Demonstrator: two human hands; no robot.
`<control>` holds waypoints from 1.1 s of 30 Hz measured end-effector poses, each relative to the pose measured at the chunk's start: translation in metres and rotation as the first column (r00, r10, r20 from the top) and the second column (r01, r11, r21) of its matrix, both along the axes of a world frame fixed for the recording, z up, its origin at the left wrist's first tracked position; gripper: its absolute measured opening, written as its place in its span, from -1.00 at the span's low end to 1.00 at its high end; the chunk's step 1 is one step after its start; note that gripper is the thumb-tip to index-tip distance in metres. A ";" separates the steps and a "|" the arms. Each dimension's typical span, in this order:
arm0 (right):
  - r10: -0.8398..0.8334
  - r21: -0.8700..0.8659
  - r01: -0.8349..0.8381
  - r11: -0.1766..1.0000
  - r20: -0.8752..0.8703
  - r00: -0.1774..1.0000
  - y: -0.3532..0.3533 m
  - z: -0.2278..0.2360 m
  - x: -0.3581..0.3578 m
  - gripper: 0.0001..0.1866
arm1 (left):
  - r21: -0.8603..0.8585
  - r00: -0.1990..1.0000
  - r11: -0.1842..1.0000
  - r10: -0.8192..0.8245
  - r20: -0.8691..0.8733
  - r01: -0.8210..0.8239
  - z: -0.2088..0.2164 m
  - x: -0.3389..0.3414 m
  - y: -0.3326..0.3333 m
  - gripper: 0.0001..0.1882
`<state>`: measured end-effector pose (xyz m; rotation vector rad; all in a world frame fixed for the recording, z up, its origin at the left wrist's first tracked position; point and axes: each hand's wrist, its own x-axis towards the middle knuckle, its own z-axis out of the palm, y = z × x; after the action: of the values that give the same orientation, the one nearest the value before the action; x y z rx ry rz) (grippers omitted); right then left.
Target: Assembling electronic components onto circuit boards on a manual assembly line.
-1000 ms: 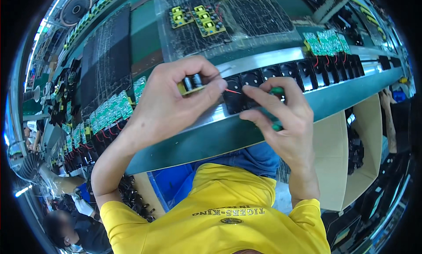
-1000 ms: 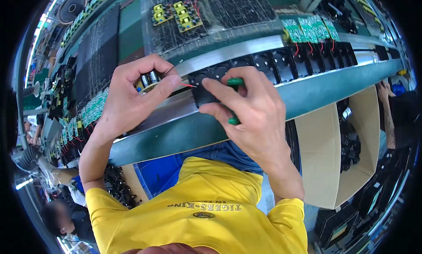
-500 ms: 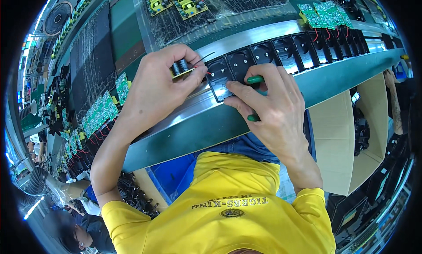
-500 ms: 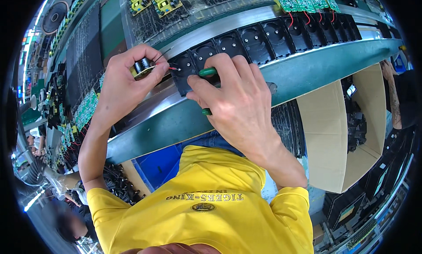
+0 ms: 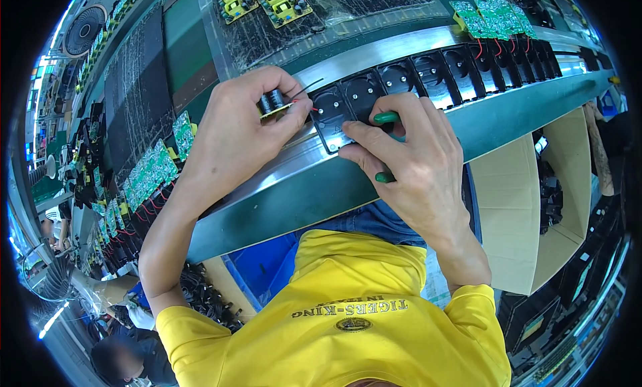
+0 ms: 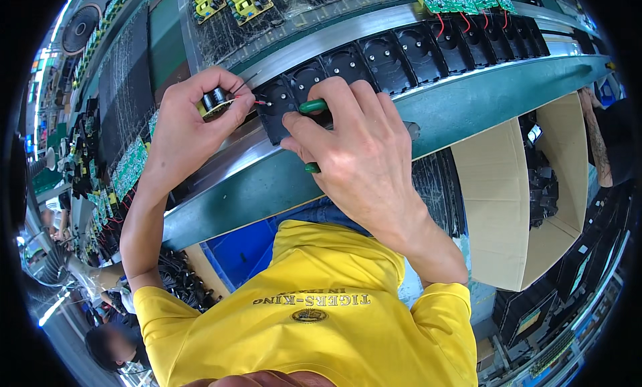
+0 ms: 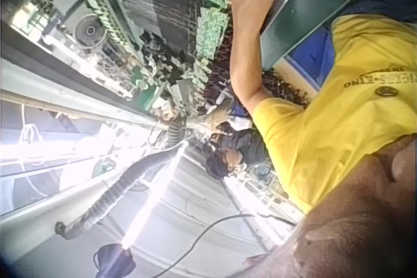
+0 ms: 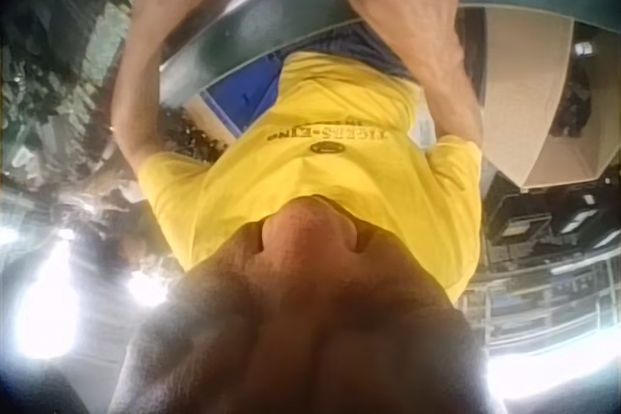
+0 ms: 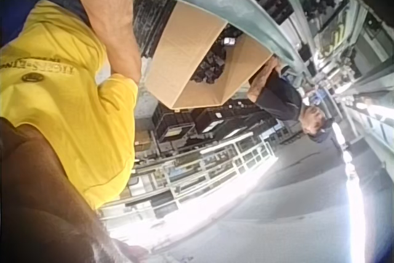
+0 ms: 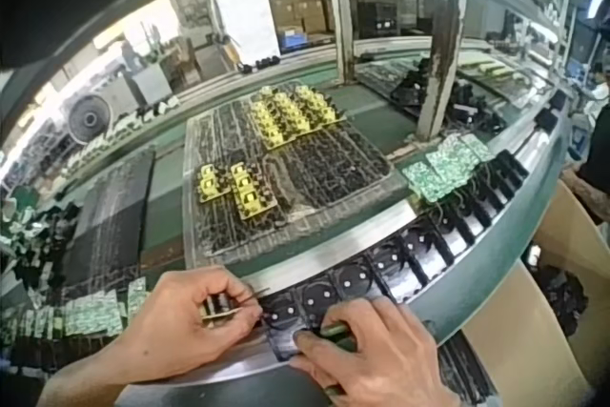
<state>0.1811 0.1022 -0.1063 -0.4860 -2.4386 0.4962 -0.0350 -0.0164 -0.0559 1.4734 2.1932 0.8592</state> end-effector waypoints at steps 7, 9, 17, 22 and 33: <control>-0.009 0.000 0.009 1.000 0.011 1.000 -0.001 0.001 -0.001 -0.80 | 0.043 0.999 0.999 -0.026 -0.046 0.028 -0.004 0.001 0.003 -0.88; -0.010 -0.001 0.010 1.000 0.011 1.000 -0.001 0.001 -0.001 -0.80 | 0.043 0.998 0.999 -0.026 -0.050 0.028 -0.004 0.003 0.003 -0.88; 0.073 -0.463 -0.193 0.865 -0.264 0.962 0.000 0.040 -0.007 -0.50 | 0.062 0.969 0.975 -0.204 -0.141 0.215 -0.012 -0.006 -0.001 -0.90; -0.034 -0.726 -0.541 0.425 -0.610 0.791 0.027 0.044 -0.036 -0.58 | 0.030 0.858 0.910 -0.377 -0.348 0.413 -0.011 -0.024 -0.007 -0.83; -0.242 -0.524 -0.847 -0.088 -0.814 0.529 0.036 -0.003 -0.101 -0.48 | 0.162 0.798 0.867 -0.341 -0.498 0.471 -0.036 -0.031 -0.002 -0.85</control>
<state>0.0796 0.1384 -0.1089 0.0657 -0.7882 2.2904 -0.0660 -0.0180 -0.0916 2.3958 1.9537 0.7428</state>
